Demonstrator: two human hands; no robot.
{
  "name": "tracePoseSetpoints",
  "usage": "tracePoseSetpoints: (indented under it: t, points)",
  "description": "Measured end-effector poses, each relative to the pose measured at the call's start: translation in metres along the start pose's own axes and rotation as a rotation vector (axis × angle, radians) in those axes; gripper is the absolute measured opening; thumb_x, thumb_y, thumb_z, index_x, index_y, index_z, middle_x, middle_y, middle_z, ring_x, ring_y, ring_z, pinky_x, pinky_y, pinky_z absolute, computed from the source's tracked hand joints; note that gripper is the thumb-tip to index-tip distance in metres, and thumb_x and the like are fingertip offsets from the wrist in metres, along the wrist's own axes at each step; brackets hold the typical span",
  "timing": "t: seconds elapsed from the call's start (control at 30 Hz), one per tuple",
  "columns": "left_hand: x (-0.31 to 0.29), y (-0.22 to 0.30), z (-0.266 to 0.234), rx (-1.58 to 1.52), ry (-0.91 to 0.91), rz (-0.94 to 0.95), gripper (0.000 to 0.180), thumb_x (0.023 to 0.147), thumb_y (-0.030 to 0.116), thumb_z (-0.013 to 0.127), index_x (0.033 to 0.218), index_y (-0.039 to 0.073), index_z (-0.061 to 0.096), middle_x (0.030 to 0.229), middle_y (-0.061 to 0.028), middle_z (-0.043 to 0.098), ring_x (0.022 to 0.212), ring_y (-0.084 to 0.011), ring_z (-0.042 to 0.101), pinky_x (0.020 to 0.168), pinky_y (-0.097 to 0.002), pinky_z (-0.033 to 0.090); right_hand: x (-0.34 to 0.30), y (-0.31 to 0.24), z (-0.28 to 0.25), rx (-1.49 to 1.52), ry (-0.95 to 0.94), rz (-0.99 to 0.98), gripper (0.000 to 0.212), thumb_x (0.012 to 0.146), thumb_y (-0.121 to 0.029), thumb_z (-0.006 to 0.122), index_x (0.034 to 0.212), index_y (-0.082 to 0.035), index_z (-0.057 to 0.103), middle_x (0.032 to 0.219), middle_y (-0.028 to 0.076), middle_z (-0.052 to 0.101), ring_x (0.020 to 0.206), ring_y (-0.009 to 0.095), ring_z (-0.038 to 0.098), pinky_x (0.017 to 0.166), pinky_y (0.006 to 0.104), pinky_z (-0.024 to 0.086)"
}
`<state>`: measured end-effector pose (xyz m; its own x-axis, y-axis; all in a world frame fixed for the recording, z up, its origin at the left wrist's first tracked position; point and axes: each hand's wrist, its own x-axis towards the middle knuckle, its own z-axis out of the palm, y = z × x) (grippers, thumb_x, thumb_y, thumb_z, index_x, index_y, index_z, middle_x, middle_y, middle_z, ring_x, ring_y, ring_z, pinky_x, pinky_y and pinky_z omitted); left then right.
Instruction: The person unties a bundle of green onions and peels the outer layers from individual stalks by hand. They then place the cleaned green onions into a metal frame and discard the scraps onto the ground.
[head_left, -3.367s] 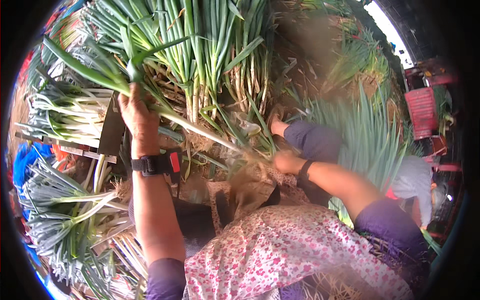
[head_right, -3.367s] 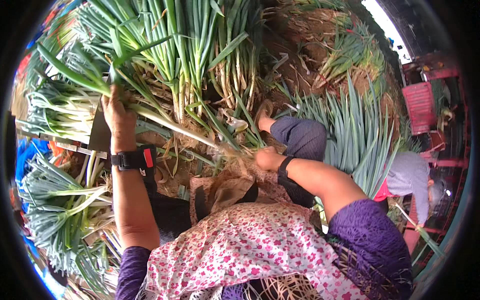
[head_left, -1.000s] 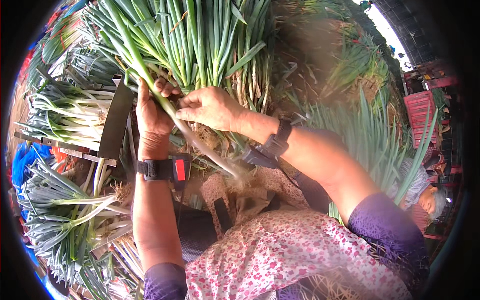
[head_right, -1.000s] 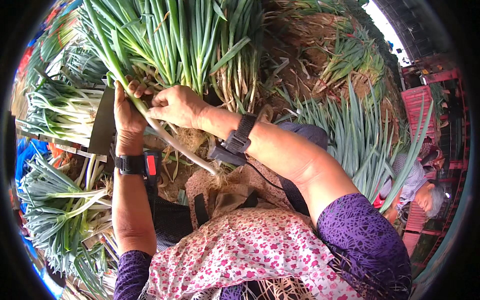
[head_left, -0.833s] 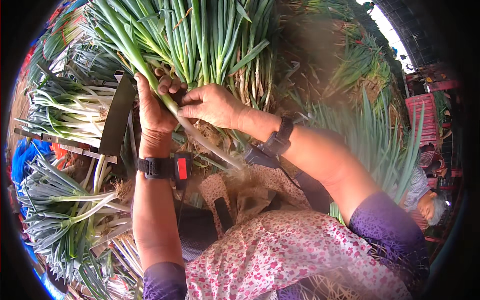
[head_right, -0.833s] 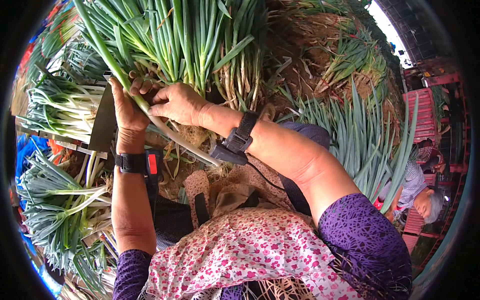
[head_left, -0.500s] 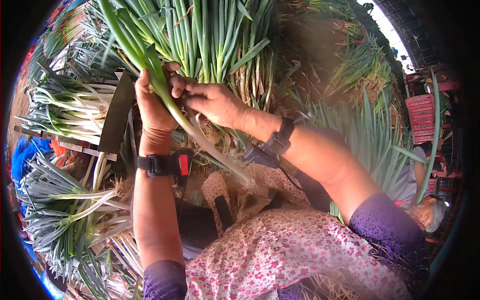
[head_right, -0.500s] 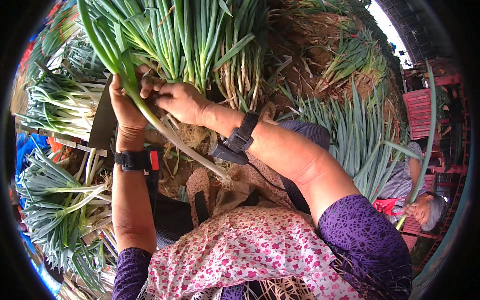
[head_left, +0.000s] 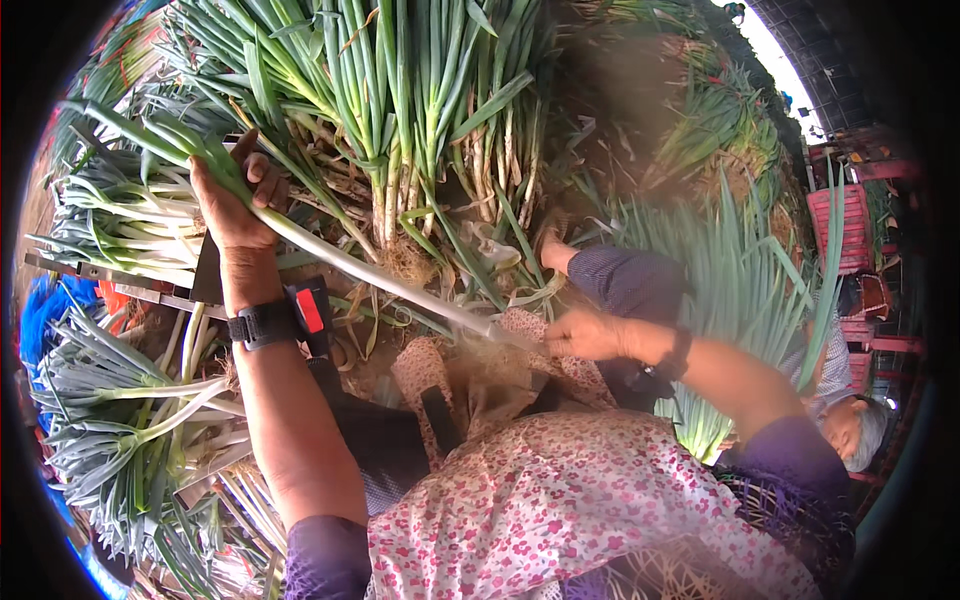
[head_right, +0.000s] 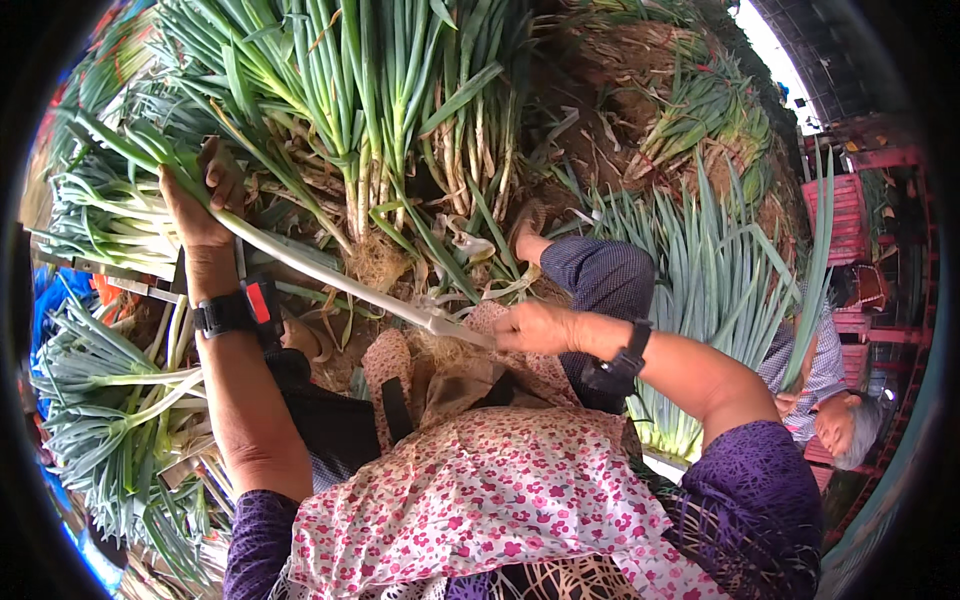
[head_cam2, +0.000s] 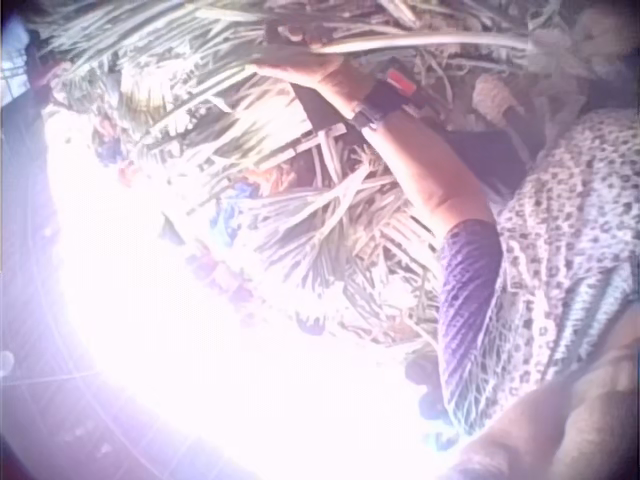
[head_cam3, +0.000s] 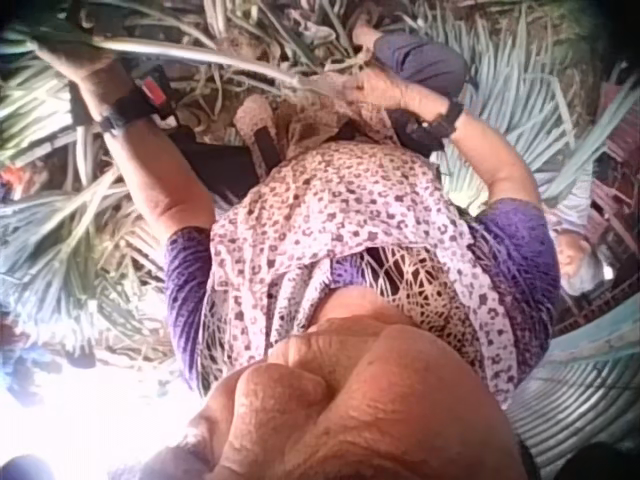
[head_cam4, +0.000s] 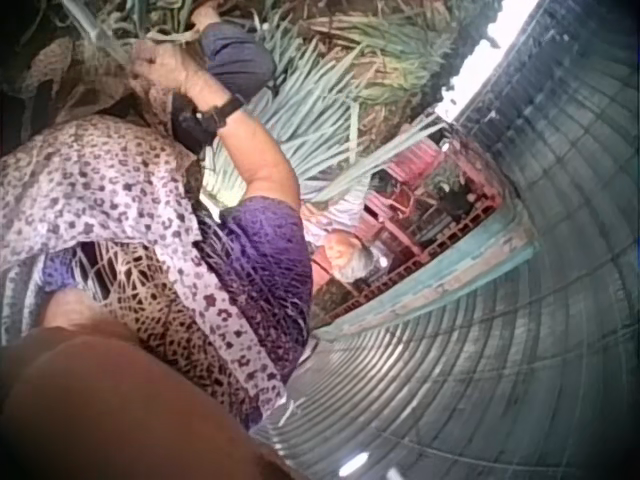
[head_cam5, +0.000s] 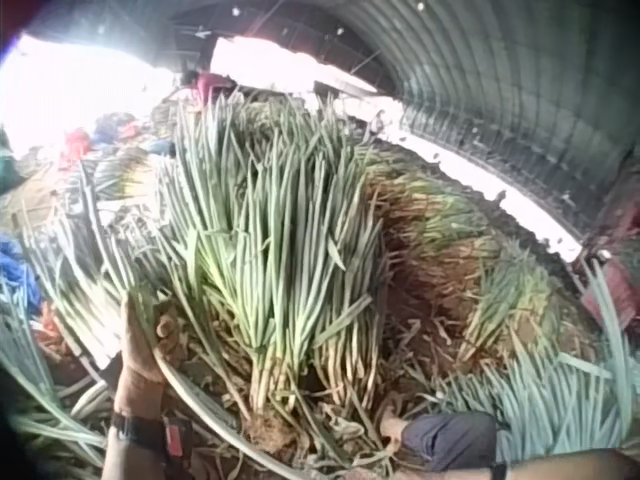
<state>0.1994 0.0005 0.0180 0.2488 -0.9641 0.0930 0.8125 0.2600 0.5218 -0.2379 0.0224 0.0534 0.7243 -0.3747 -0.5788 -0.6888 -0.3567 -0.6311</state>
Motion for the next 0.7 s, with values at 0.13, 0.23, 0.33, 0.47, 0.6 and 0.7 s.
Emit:
tracePoseSetpoints:
  t: [0.13, 0.23, 0.33, 0.47, 0.6, 0.7]
  points:
    - [0.002, 0.01, -0.006, 0.055, 0.272, 0.033, 0.068, 0.085, 0.066, 0.032, 0.102, 0.003, 0.052, 0.06, 0.0, 0.044, 0.04, -0.0098, 0.034, 0.038, -0.0243, 0.028, -0.04, 0.057, 0.012, -0.36, -0.171, 0.274, 0.033, 0.082, -0.037, 0.056, 0.075, -0.006, 0.066, 0.071, 0.015, 0.062, 0.067, 0.033, 0.059, 0.061, 0.0408, 0.046]
    - [0.005, 0.001, -0.008, 0.024, 0.298, -0.043, 0.061, 0.084, 0.066, 0.037, 0.093, 0.007, 0.052, 0.059, 0.0009, 0.046, 0.041, -0.0088, 0.036, 0.038, -0.0237, 0.031, -0.049, 0.048, -0.009, -0.495, -0.005, 0.155, 0.025, 0.08, -0.03, 0.057, 0.092, -0.009, 0.064, 0.084, 0.014, 0.064, 0.077, 0.032, 0.06, 0.067, 0.0413, 0.046]
    - [-0.001, -0.036, 0.018, 0.045, 0.551, -0.012, 0.053, 0.083, 0.061, 0.048, 0.089, 0.008, 0.051, 0.06, 0.0014, 0.048, 0.044, -0.0087, 0.039, 0.039, -0.0215, 0.033, 0.005, -0.014, -0.036, -0.283, 0.406, -0.065, 0.041, 0.074, -0.017, 0.063, 0.112, -0.003, 0.056, 0.108, 0.018, 0.058, 0.097, 0.032, 0.058, 0.082, 0.0379, 0.047]
    - [-0.003, -0.055, 0.037, -0.01, 0.644, -0.055, 0.046, 0.084, 0.055, 0.053, 0.089, 0.009, 0.051, 0.061, -0.0002, 0.048, 0.047, -0.0096, 0.041, 0.04, -0.0227, 0.034, 0.047, -0.064, -0.012, 0.387, 0.123, -0.188, 0.063, 0.085, -0.02, 0.06, 0.136, 0.002, 0.029, 0.11, 0.014, 0.056, 0.104, 0.023, 0.055, 0.093, 0.0329, 0.042]
    - [-0.006, -0.048, 0.053, -0.003, 0.502, 0.003, 0.045, 0.087, 0.052, 0.05, 0.101, 0.009, 0.046, 0.066, -0.0045, 0.051, 0.048, -0.0107, 0.044, 0.043, -0.0224, 0.037, 0.056, -0.102, -0.019, 0.834, -0.085, -0.083, 0.052, 0.09, -0.014, 0.053, 0.136, -0.004, 0.031, 0.091, 0.003, 0.056, 0.076, 0.01, 0.054, 0.068, 0.0228, 0.046]
    - [-0.012, -0.033, 0.064, -0.064, 0.203, 0.211, 0.067, 0.088, 0.064, 0.028, 0.123, 0.008, 0.038, 0.084, -0.0115, 0.059, 0.064, -0.0179, 0.055, 0.058, -0.0293, 0.046, 0.069, -0.162, -0.064, 0.705, 0.003, -0.232, 0.036, 0.091, -0.01, 0.049, 0.127, -0.01, 0.044, 0.07, -0.003, 0.048, 0.056, 0.004, 0.044, 0.044, 0.0177, 0.04]
